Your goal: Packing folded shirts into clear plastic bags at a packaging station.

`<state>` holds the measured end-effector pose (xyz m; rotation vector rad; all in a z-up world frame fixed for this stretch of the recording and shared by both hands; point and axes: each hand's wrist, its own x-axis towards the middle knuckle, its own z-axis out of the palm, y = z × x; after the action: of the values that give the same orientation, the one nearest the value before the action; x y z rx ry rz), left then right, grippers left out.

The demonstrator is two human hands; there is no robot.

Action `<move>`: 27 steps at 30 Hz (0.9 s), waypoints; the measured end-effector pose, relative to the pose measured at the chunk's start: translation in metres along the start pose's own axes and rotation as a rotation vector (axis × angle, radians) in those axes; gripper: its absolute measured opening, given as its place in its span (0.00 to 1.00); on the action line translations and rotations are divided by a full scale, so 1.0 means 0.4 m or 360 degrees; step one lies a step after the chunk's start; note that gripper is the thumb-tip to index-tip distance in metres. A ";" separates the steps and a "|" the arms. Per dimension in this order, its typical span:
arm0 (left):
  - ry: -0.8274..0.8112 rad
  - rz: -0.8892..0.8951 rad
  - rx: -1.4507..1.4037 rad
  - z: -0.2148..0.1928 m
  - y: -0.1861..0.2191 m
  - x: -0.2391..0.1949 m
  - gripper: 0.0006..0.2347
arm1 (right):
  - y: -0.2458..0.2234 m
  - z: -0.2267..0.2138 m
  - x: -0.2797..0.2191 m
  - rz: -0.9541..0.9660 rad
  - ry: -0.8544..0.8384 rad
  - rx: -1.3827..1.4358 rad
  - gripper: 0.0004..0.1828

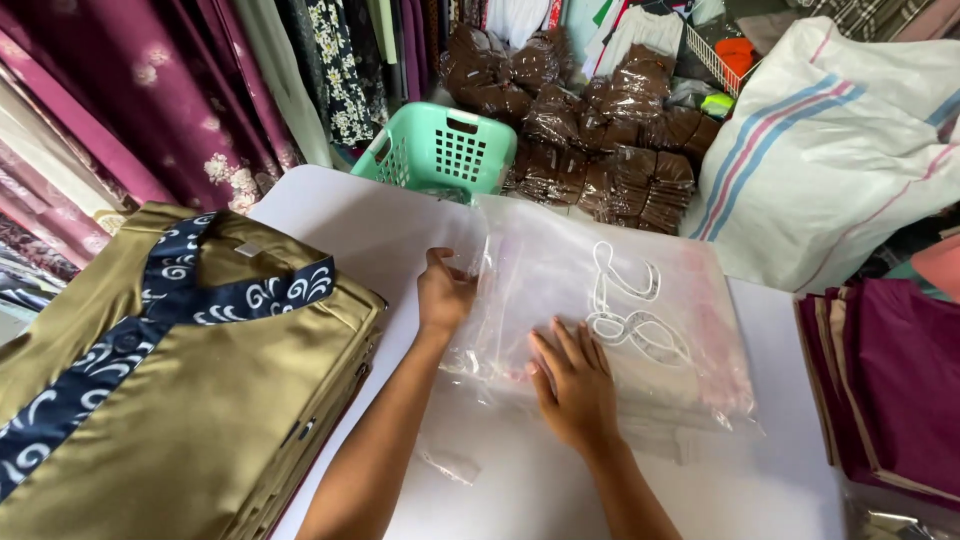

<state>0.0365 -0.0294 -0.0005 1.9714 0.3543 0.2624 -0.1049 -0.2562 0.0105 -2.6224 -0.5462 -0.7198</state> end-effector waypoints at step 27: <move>-0.0204 0.0440 0.0248 0.042 -0.047 -0.002 0.05 | 0.005 0.011 0.001 -0.0091 0.0229 -0.0094 0.21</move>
<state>0.0388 -0.0365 -0.0246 2.1788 0.0178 0.2895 -0.1019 -0.2560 0.0068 -2.5917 -0.5676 -0.9477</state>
